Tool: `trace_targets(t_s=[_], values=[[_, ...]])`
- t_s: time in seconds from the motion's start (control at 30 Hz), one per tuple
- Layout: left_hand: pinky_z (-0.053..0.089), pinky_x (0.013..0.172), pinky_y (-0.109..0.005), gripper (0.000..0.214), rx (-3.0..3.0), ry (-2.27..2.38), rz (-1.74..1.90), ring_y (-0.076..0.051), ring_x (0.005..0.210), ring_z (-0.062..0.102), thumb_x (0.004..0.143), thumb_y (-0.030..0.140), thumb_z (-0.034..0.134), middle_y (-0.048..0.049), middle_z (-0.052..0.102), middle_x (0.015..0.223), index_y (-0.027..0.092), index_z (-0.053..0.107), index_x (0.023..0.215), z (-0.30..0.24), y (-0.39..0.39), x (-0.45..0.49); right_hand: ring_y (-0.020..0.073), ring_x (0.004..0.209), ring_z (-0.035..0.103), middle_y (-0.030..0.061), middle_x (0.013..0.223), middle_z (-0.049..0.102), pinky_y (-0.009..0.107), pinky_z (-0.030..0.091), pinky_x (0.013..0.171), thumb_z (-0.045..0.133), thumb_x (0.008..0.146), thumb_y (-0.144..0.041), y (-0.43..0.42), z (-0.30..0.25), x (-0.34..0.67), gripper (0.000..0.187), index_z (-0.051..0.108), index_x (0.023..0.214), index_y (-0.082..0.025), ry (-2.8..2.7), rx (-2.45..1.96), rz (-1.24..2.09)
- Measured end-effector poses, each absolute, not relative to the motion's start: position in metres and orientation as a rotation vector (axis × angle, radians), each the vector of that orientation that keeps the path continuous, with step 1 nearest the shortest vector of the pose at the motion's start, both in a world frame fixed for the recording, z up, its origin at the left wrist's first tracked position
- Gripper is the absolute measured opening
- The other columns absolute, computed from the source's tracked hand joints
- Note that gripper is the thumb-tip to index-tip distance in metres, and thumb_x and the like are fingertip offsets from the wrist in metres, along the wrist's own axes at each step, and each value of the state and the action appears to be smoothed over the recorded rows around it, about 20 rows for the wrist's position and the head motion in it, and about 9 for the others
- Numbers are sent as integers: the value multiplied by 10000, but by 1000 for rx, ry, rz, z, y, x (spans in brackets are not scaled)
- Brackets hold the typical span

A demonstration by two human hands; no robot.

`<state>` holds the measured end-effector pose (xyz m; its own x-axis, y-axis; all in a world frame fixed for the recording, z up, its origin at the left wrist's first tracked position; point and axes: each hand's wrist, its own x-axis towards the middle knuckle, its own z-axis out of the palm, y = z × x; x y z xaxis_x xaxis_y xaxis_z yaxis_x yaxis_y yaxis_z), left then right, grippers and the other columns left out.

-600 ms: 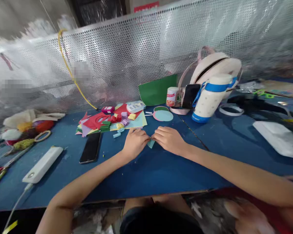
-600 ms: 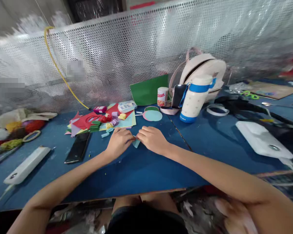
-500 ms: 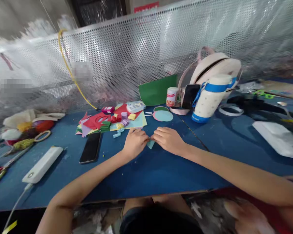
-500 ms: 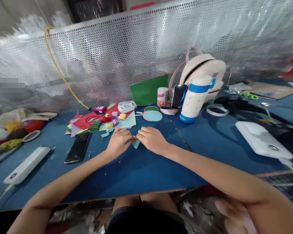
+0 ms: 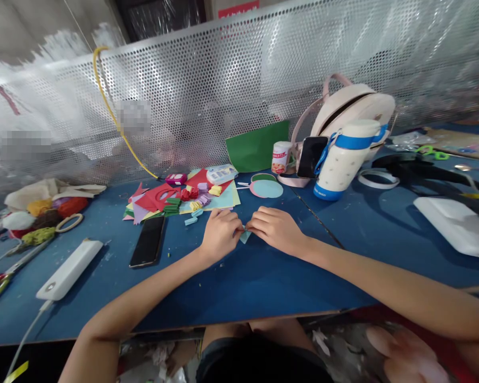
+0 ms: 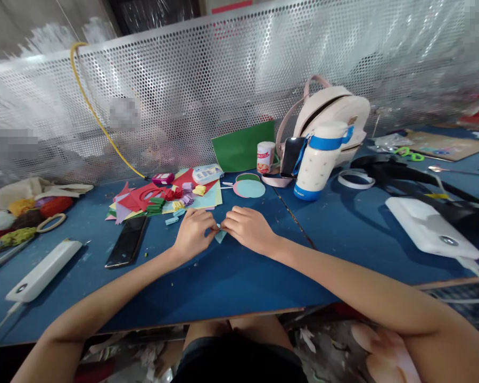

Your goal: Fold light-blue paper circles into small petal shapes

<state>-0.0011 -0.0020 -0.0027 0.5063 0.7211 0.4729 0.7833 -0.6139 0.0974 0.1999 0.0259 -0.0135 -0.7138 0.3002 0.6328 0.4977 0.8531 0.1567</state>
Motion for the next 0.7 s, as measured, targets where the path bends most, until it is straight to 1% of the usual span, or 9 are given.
trace_targets(t_s=[0.2, 0.43, 0.53, 0.7], values=[[359, 776, -351, 157, -2584, -1245, -752, -199, 816, 601, 828, 74, 676, -13, 679, 754, 193, 656, 727, -4, -4, -1, 184, 732, 533, 31, 729, 628, 306, 394, 664, 492, 1035, -200, 23, -11, 200, 284, 669, 814, -176, -2401, -566, -425], [338, 779, -367, 85, -2567, -1242, -729, -202, 852, 611, 905, 193, 684, -13, 720, 823, 216, 712, 829, 0, -3, -3, 186, 737, 524, 33, 719, 617, 304, 404, 677, 491, 1022, -171, 24, -7, 202, 287, 659, 790, -184, -2371, -568, -448], [340, 779, -370, 104, -2590, -1281, -723, -206, 850, 618, 899, 167, 674, -16, 723, 814, 212, 711, 814, 2, -3, -3, 185, 727, 518, 33, 709, 614, 306, 402, 666, 499, 1017, -169, 24, -7, 202, 283, 662, 786, -181, -2372, -566, -462], [352, 768, -352, 151, -2639, -1370, -798, -201, 842, 625, 852, 100, 671, -6, 699, 775, 199, 666, 738, 3, -4, 0, 182, 739, 525, 31, 731, 638, 305, 413, 668, 510, 1025, -209, 23, -9, 204, 268, 692, 828, -189, -2365, -548, -424]])
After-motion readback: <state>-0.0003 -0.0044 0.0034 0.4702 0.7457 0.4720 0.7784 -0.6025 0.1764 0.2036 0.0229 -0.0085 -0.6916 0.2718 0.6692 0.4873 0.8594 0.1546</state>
